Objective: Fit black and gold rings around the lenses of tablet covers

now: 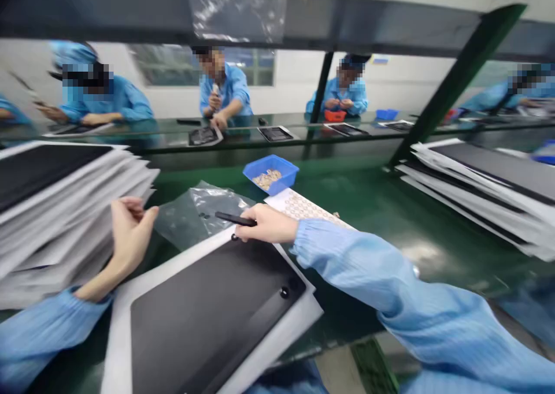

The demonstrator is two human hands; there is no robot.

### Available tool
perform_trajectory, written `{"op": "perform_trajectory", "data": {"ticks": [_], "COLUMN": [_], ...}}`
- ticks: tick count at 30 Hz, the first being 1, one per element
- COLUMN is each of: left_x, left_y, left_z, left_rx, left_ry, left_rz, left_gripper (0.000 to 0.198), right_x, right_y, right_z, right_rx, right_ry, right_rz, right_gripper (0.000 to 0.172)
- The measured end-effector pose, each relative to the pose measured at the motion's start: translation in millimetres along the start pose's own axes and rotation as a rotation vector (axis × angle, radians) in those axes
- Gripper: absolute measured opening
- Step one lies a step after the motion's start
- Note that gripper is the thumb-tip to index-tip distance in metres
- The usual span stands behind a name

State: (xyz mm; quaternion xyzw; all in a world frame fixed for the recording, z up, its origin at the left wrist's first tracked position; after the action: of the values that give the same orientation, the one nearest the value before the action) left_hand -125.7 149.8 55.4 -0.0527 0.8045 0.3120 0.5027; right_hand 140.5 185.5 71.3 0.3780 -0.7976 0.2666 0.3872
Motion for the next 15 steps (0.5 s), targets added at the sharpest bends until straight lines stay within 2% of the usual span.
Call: {"op": "perform_trajectory", "data": {"ticks": [2,5,7,8,9,11,15], "left_x": [-36,-94,-113,-117,-117,-113,-102], "left_y": [-17,-65,-100,-114,-125,-137,-145], "left_z": [20.8,77.5,108.8,120.9,131.1,144.6,152.6], "left_rx": [0.164,0.704,1.014,1.123,1.210,1.301,1.339], "left_ry": [0.034,0.114,0.114,0.110,0.110,0.104,0.116], "left_rz": [0.128,0.464,0.576,0.587,0.577,0.539,0.507], "left_gripper": [0.016,0.003,0.008,0.011,0.013,0.015,0.016], "right_x": [-16,-49,-68,-75,-81,-87,-87], "right_y": [-43,-94,-114,-119,-123,-125,-126], "right_z": [6,20,30,35,39,44,47], "right_rx": [-0.031,-0.168,-0.238,-0.261,-0.281,-0.314,-0.336], "right_ry": [0.077,0.222,0.328,0.382,0.430,0.494,0.516], "right_rz": [0.077,0.245,0.338,0.367,0.387,0.403,0.381], "right_gripper": [0.013,0.014,0.014,0.014,0.014,0.014,0.013]}}
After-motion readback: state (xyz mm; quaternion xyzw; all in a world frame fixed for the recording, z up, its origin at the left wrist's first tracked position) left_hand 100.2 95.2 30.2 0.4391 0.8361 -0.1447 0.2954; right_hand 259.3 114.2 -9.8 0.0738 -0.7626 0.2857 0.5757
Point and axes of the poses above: each hand's wrist, its own y-axis towards the middle knuckle, its own z-axis out of the palm, x = y × z, the point moved 7 cm from there along y, towards the middle knuckle, and after that the axes turned 12 degrees about x, right-handed, at the moved point
